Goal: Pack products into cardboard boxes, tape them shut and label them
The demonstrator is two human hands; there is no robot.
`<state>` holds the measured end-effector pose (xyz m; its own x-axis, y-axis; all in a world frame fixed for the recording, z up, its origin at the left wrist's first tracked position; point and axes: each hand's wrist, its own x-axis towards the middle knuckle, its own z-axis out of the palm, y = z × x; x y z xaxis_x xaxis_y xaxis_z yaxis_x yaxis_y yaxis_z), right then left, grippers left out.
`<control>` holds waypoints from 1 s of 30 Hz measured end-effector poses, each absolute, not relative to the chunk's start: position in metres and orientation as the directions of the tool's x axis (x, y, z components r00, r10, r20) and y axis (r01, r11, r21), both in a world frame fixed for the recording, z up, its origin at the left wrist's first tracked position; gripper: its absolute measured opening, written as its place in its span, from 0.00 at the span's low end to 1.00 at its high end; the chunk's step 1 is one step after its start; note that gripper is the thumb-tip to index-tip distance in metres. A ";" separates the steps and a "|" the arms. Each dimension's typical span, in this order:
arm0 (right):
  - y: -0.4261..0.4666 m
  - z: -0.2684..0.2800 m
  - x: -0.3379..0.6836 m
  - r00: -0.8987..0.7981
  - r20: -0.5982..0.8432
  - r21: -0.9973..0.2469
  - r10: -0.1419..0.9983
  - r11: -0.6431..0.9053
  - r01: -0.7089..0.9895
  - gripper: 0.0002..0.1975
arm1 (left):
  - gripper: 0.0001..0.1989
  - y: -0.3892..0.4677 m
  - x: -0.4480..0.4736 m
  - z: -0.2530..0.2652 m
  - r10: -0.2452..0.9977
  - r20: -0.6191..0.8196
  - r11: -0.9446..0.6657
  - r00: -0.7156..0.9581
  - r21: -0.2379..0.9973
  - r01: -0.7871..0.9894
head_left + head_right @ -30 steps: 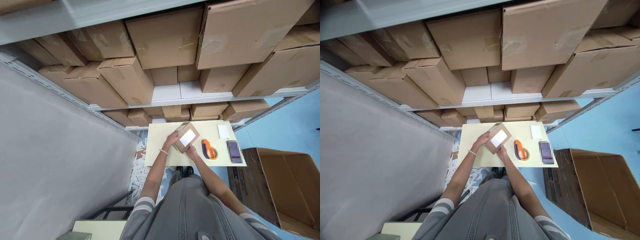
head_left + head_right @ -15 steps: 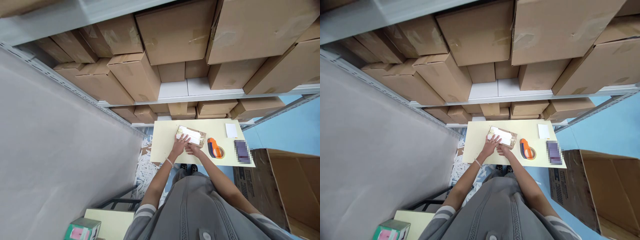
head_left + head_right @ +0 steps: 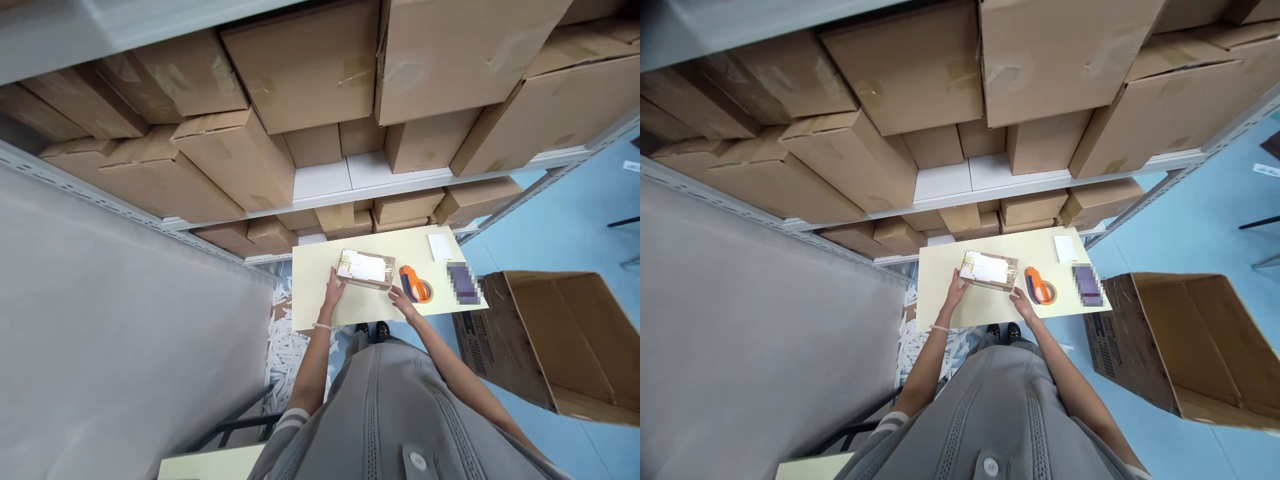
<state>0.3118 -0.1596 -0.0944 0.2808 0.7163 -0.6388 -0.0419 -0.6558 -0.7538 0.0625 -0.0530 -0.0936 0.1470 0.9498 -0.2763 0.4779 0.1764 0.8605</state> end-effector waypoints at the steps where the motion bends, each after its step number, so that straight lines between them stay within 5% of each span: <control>1: -0.159 -0.096 0.309 0.274 -0.611 -0.778 0.743 -0.628 -0.033 0.31 | 0.40 -0.052 0.064 -0.098 0.952 -0.265 0.179 0.152 0.887 0.427; 11: -0.139 -0.101 0.312 0.193 -0.459 -0.875 0.867 -0.479 0.070 0.41 | 0.37 -0.062 0.074 -0.111 0.966 -0.229 0.198 0.118 0.953 0.229; 30: -0.120 -0.093 0.313 0.183 -0.508 -0.836 0.842 -0.533 0.129 0.37 | 0.44 -0.095 0.070 -0.107 0.961 -0.272 0.251 0.050 0.934 0.255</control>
<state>0.3131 -0.1198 -0.0925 0.1827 0.8416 -0.5082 0.1291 -0.5330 -0.8362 0.0700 -0.0950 -0.1070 0.0501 0.9609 -0.2724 0.2546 0.2515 0.9338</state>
